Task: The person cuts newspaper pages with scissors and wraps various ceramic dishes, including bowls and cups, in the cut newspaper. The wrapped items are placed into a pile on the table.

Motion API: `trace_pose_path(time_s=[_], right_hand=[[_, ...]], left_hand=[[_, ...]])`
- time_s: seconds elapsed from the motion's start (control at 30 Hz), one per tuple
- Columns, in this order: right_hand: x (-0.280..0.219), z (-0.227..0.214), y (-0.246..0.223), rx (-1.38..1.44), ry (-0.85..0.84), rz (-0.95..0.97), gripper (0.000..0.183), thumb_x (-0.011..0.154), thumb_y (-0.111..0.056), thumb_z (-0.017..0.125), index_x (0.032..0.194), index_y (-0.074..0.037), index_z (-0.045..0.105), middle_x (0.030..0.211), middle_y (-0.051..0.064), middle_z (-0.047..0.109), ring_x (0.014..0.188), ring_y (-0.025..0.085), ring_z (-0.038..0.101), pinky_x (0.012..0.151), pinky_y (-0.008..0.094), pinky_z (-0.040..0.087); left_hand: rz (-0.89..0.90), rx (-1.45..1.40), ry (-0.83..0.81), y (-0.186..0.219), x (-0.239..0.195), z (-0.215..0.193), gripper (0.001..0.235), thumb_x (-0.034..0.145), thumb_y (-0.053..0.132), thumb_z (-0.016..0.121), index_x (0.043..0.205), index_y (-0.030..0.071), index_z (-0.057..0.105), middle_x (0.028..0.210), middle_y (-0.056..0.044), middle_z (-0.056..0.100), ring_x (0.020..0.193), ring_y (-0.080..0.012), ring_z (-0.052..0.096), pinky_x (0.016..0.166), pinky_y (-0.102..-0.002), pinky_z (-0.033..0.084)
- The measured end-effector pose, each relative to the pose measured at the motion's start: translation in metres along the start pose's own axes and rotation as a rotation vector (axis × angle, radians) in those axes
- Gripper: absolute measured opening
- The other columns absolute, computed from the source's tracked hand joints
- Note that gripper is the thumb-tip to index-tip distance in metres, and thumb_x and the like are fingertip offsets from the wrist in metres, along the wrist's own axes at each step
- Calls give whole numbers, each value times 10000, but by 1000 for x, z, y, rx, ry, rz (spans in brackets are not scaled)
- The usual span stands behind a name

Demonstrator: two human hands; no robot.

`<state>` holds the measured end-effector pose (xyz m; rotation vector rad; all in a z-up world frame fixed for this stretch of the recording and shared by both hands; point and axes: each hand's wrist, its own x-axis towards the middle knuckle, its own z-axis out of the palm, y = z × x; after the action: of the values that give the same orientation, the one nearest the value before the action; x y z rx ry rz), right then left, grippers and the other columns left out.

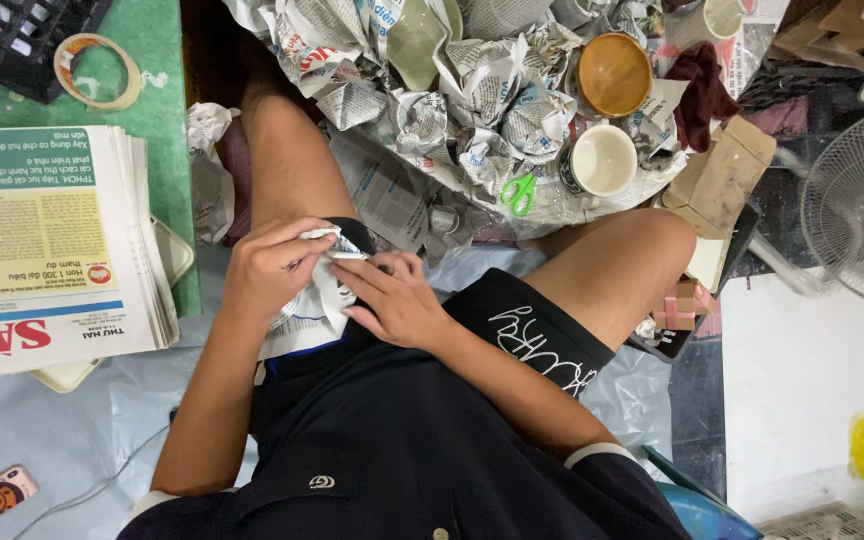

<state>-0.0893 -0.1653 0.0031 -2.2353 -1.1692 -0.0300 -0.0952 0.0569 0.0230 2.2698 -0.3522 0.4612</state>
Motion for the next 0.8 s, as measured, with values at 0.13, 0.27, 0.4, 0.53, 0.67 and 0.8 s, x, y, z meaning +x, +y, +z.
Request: trace_pose_path(time_s=[0.13, 0.27, 0.4, 0.53, 0.67, 0.8], right_hand=[[-1, 5, 5, -115, 8, -16, 538, 944, -438, 654, 1382, -127, 625, 1407, 7, 603, 1213, 254, 532, 1121, 500, 302], [-1, 13, 3, -159, -2, 38, 456, 951, -426, 686, 1269, -98, 688, 1325, 9, 628, 1199, 246, 539, 1111, 478, 320], [-3, 23, 13, -127, -12, 70, 251, 940, -309, 751, 1133, -148, 745, 1246, -67, 656, 1118, 191, 573, 1087, 436, 389], [5, 31, 40, 154, 133, 12, 212, 925, -205, 829, 1098, -199, 707, 1203, -82, 689, 1062, 152, 657, 890, 327, 512], [21, 39, 40, 485, 239, 329, 485, 860, -144, 842, 1217, -93, 517, 1145, 174, 584, 891, 252, 621, 749, 362, 558], [37, 42, 39, 581, 95, 278, 618, 912, -61, 710, 1452, -55, 410, 1262, 267, 610, 1117, 385, 643, 886, 420, 558]], left_hand=[[11, -5, -9, 6, 5, -2, 165, 811, 41, 814, 974, 38, 791, 1070, -69, 748, 885, -250, 711, 793, -347, 576], [-11, -26, -53, 10, 9, 1, 202, 776, 95, 846, 964, 39, 800, 1069, -68, 754, 858, -241, 717, 763, -336, 577], [4, -8, -73, 4, 9, 8, 206, 767, 103, 855, 964, 61, 812, 1064, -49, 762, 843, -236, 714, 751, -336, 576], [-22, 4, -76, -4, 2, 12, 212, 771, 68, 826, 982, 79, 817, 1083, -34, 766, 860, -231, 715, 775, -328, 581], [-18, -1, -57, -8, -1, 13, 215, 786, 66, 823, 999, 88, 814, 1074, -29, 761, 861, -235, 712, 769, -335, 573], [-35, -45, -62, -8, -1, 8, 185, 839, 51, 803, 1023, 67, 803, 1115, -50, 754, 925, -254, 712, 820, -344, 570]])
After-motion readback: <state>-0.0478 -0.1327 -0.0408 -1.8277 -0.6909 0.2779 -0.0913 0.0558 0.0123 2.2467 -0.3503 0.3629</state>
